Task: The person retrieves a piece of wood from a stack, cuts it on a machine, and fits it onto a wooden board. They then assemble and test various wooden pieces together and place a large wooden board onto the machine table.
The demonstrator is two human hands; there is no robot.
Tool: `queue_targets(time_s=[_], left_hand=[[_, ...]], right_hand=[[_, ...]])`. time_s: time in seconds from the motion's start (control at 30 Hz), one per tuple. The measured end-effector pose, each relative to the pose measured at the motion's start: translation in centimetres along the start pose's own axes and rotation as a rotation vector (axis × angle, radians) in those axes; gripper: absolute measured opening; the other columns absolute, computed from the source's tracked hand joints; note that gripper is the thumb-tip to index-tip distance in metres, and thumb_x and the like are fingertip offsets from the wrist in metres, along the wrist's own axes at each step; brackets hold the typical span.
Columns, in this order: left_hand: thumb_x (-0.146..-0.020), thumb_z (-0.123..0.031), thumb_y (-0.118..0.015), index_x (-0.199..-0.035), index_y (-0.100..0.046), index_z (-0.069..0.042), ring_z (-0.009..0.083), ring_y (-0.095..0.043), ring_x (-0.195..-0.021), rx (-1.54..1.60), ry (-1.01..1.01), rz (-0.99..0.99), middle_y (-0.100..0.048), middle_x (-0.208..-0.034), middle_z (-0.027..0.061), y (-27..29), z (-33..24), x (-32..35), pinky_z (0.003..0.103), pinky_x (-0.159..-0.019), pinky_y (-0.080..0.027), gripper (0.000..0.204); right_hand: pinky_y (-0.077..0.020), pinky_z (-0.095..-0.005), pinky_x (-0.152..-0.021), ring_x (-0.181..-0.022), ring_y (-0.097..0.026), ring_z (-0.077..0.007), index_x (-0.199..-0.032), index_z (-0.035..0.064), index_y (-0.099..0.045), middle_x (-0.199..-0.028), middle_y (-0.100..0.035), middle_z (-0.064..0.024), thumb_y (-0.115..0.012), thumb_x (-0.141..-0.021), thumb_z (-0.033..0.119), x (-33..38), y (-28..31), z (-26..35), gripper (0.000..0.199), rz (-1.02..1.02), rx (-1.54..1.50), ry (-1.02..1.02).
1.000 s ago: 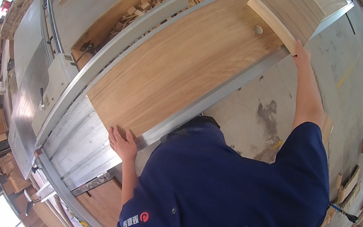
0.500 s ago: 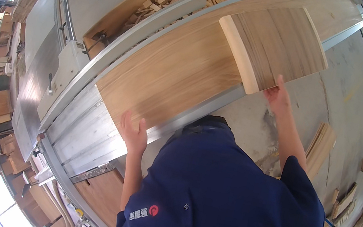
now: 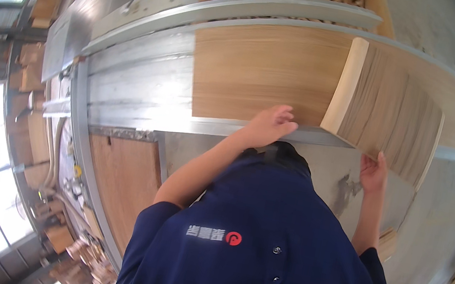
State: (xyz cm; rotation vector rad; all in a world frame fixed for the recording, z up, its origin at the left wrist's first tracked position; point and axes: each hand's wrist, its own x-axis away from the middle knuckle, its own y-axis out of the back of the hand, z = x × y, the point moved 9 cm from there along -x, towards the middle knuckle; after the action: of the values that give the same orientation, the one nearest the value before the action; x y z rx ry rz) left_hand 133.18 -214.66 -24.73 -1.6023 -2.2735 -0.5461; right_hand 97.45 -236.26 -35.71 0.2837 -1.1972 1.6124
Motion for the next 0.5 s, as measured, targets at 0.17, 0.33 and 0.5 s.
queue_targets(time_s=[0.17,0.33,0.5], left_hand=[[-0.097,-0.034,-0.071,-0.148,-0.044,0.009,0.0282,-0.066,-0.118,-0.031,0.104,-0.204,-0.066,-0.133,0.0220,1.8,2.9,0.6,0.038,-0.098,-0.053,0.071],[-0.093,-0.035,-0.073,-0.137,-0.057,0.010,0.0272,-0.069,-0.106,0.301,0.245,-0.326,-0.071,-0.118,0.0228,3.5,7.0,5.4,0.039,-0.089,-0.055,0.065],[-0.091,-0.035,-0.074,-0.132,-0.062,0.009,0.0279,-0.070,-0.106,0.346,0.271,-0.546,-0.072,-0.118,0.0223,9.0,11.0,15.4,0.040,-0.091,-0.055,0.061]], right_hand=[[-0.0579,-0.0418,-0.101,-0.112,-0.071,-0.0238,-0.120,0.0049,-0.066,-0.119,-0.075,-0.0088,-0.063,-0.103,0.019,3.7,-6.6,-9.6,0.022,0.072,0.019,-0.142],[-0.0553,-0.0437,-0.105,-0.117,-0.067,-0.0241,-0.126,0.0047,-0.064,-0.122,-0.072,-0.0093,-0.059,-0.106,0.022,8.1,-8.9,-15.9,0.027,0.143,0.102,-0.299],[-0.0567,-0.0473,-0.101,-0.118,-0.066,-0.0295,-0.131,0.0056,-0.062,-0.126,-0.070,-0.0121,-0.062,-0.103,0.034,13.4,-13.0,-17.1,0.040,0.211,0.024,-0.126]])
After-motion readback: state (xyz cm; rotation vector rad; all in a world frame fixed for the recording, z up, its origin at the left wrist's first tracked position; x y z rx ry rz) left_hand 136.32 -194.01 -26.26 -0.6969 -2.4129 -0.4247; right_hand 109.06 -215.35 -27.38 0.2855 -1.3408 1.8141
